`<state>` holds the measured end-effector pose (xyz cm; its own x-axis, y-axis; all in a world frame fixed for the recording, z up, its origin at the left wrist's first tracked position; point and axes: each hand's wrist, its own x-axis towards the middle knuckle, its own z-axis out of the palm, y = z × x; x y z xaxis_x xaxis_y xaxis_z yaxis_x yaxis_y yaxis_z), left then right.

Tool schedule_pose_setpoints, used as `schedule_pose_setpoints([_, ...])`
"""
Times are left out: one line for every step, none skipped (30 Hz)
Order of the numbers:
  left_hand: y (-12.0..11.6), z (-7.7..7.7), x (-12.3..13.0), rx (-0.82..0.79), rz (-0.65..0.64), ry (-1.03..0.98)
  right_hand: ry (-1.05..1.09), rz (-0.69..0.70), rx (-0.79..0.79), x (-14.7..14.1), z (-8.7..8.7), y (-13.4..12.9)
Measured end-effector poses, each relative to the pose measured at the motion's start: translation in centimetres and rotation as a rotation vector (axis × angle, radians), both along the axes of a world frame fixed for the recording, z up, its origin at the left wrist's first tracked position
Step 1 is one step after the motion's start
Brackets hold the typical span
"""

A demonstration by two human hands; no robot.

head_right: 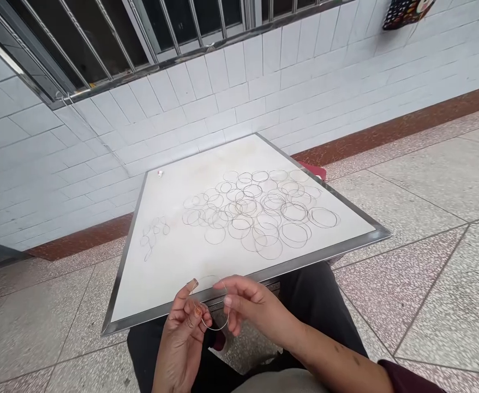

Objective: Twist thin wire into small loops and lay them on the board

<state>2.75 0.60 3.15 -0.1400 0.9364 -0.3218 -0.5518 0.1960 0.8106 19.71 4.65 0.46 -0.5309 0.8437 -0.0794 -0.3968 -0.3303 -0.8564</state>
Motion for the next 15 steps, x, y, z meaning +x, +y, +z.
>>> schedule_pose_setpoints([-0.03, 0.07, -0.02, 0.007, -0.013, 0.001, -0.013, 0.010, 0.002, 0.01, 0.07, 0.03])
schedule_pose_setpoints([-0.06, 0.15, -0.04, 0.014, -0.025, 0.001, -0.027, 0.021, 0.005, 0.01, 0.14, 0.07])
schedule_pose_setpoints([-0.09, 0.22, -0.05, 0.017, -0.038, 0.003, -0.041, 0.030, 0.010, -0.02, 0.21, 0.10])
schedule_pose_setpoints([-0.12, 0.30, -0.05, 0.019, -0.046, 0.006, -0.056, 0.036, 0.015, -0.06, 0.25, 0.14])
schedule_pose_setpoints([-0.15, 0.36, -0.04, 0.017, -0.050, 0.010, -0.073, 0.037, 0.019, -0.12, 0.28, 0.18])
schedule_pose_setpoints([-0.17, 0.41, -0.03, 0.013, -0.051, 0.014, -0.090, 0.029, 0.023, -0.20, 0.29, 0.21])
schedule_pose_setpoints([-0.18, 0.44, -0.01, 0.010, -0.048, 0.018, -0.110, 0.015, 0.027, -0.27, 0.29, 0.24])
schedule_pose_setpoints([-0.18, 0.46, 0.01, 0.009, -0.044, 0.023, -0.131, -0.004, 0.035, -0.33, 0.28, 0.26])
schedule_pose_setpoints([-0.18, 0.47, 0.02, 0.008, -0.042, 0.025, -0.149, -0.027, 0.049, -0.37, 0.27, 0.27])
schedule_pose_setpoints([-0.18, 0.47, 0.02, 0.008, -0.041, 0.028, -0.164, -0.047, 0.068, -0.38, 0.28, 0.27])
schedule_pose_setpoints([-0.18, 0.48, 0.01, 0.009, -0.039, 0.029, -0.174, -0.062, 0.091, -0.35, 0.30, 0.27])
schedule_pose_setpoints([-0.18, 0.48, -0.02, 0.009, -0.035, 0.030, -0.182, -0.068, 0.117, -0.28, 0.36, 0.25])
schedule_pose_setpoints([-0.18, 0.48, -0.05, 0.009, -0.030, 0.033, -0.189, -0.065, 0.141, -0.18, 0.45, 0.24])
schedule_pose_setpoints([-0.19, 0.49, -0.08, 0.007, -0.026, 0.037, -0.194, -0.055, 0.156, -0.07, 0.56, 0.23])
schedule_pose_setpoints([-0.19, 0.49, -0.10, 0.005, -0.026, 0.043, -0.198, -0.037, 0.165, 0.05, 0.70, 0.23])
